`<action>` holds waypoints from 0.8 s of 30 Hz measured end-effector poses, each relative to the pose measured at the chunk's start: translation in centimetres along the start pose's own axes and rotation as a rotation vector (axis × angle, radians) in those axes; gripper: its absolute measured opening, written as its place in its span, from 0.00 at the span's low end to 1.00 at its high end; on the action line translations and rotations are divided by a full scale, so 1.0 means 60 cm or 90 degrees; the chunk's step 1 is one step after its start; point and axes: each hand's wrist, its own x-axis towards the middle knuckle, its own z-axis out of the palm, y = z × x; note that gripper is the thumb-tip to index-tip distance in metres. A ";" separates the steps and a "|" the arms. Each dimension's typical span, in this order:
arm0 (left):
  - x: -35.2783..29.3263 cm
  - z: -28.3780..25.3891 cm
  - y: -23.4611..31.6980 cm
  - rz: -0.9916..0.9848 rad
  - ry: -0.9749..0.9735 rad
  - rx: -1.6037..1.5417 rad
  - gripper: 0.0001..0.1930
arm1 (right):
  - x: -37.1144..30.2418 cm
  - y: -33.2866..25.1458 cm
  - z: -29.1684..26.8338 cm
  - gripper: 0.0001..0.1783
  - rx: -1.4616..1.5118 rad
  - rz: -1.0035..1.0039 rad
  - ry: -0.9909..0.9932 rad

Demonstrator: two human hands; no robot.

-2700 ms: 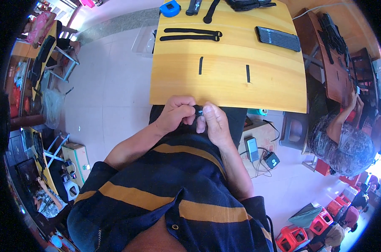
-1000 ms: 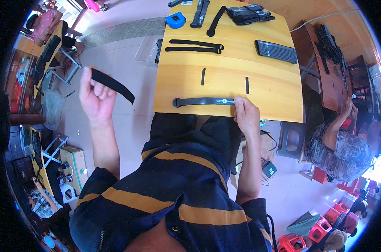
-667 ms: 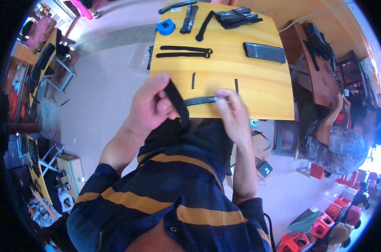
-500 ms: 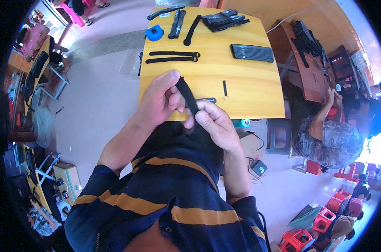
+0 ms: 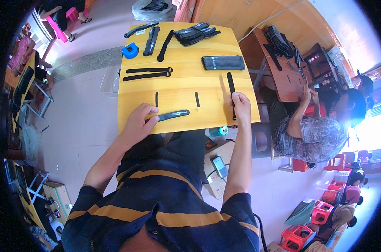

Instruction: The person is manually assembling or inspecting black straps by attaching small plastic and metal components.

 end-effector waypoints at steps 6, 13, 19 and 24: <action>-0.019 -0.006 -0.004 -0.005 -0.031 0.054 0.09 | 0.059 0.058 -0.018 0.15 -0.331 -0.040 0.120; -0.029 0.002 -0.002 0.042 0.012 0.132 0.13 | 0.018 0.025 -0.015 0.18 -0.558 -0.190 0.250; -0.023 0.006 -0.007 0.065 -0.015 0.213 0.20 | -0.015 0.019 -0.005 0.17 -0.551 -0.201 0.240; -0.016 0.002 -0.017 0.057 -0.041 0.261 0.21 | 0.011 0.031 -0.013 0.08 -0.577 -0.228 0.197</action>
